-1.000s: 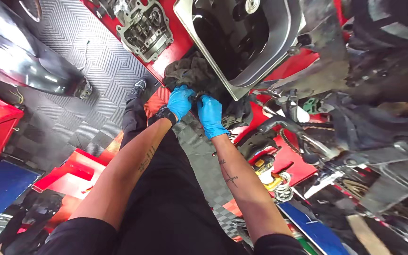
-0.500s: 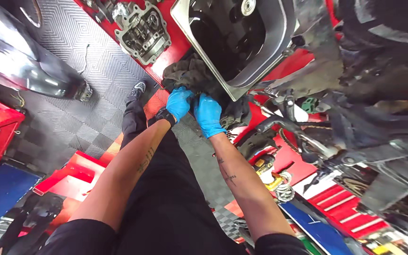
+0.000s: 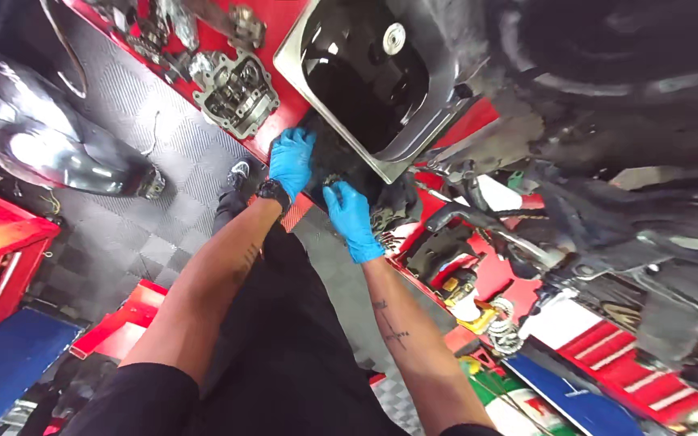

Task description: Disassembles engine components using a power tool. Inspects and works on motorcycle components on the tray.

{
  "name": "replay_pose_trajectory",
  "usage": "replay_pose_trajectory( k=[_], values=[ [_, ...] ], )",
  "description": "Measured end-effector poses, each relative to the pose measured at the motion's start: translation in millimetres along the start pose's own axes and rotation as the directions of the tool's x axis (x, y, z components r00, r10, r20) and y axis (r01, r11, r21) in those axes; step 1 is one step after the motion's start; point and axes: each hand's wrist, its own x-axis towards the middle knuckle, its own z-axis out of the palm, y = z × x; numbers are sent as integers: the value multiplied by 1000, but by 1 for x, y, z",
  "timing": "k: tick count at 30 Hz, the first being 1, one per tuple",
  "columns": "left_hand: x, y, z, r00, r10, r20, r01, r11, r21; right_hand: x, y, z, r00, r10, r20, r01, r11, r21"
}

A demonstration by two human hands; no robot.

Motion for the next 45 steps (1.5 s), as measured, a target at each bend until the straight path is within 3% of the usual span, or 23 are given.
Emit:
replay_pose_trajectory(
  k=[1,2,3,5,8,10,13,16,18,21,23,25,26,28,29,30,32,34,37,41,42,43,45],
  values=[
    [-4,4,-8,1000,19,10,-19,999,-28,1,-3,0,998,62,23,-66,971,231],
    [-19,12,-16,998,59,14,-57,996,-75,1,-8,1,990,129,62,-143,865,480],
    [-41,22,-25,994,107,4,-105,985,-133,3,-15,1,978,167,123,-206,695,689],
    [-97,38,-34,984,179,6,-174,963,-205,-2,-32,0,973,172,155,-213,403,890],
    [-163,38,-59,957,231,-176,-265,943,-201,-21,-60,-13,996,85,35,-59,310,949],
    [-183,34,-88,896,293,-333,-347,931,-116,-47,-85,-24,998,-14,55,-49,273,961],
    [-175,26,-109,821,348,-453,-406,913,-34,-98,-140,-35,941,-319,117,-24,281,959],
    [-160,28,-126,715,317,-623,-388,921,24,-111,-175,-44,917,-397,37,42,188,981],
    [-158,41,-148,651,257,-714,-350,937,18,-117,-189,-51,888,-458,-33,148,217,965],
    [-159,68,-193,694,-63,-717,-252,912,-324,-130,-202,-59,854,-521,-5,139,218,966],
    [-159,76,-229,688,-324,-649,-229,752,-618,-135,-210,-66,844,-535,32,28,102,994],
    [-164,58,-267,671,-484,-561,-248,567,-785,-142,-214,-68,794,-608,7,-115,-139,984],
    [-166,43,-283,651,-519,-553,-269,524,-808,-145,-217,-69,723,-690,-39,-185,-248,951],
    [-184,23,-302,664,-486,-568,-315,507,-802,-151,-233,-68,626,-771,-119,-232,-330,915],
    [-201,20,-301,693,-427,-581,-338,520,-785,-154,-245,-62,633,-760,-146,-168,-320,932],
    [-217,21,-299,716,-354,-601,-368,540,-757,-154,-262,-58,656,-732,-184,-9,-251,968],
    [-247,30,-292,758,-196,-623,-430,568,-702,-151,-301,-44,645,-692,-324,517,82,852],
    [-267,29,-289,796,-93,-599,-486,492,-722,-170,-331,-14,611,-672,-418,731,276,625],
    [-285,2,-321,791,-85,-606,-570,258,-780,-185,-368,15,533,-731,-427,784,237,574],
    [-323,-34,-340,839,-75,-538,-543,-96,-834,-167,-420,27,484,-766,-423,847,287,448],
    [-332,-45,-350,847,-136,-514,-532,-185,-826,-179,-428,39,456,-783,-422,870,294,395],
    [-338,-58,-367,834,-189,-518,-551,-252,-795,-197,-436,54,402,-808,-430,901,266,343],
    [-349,-87,-384,817,-146,-558,-567,-382,-730,-223,-443,82,274,-851,-449,952,172,255]
  ],
)
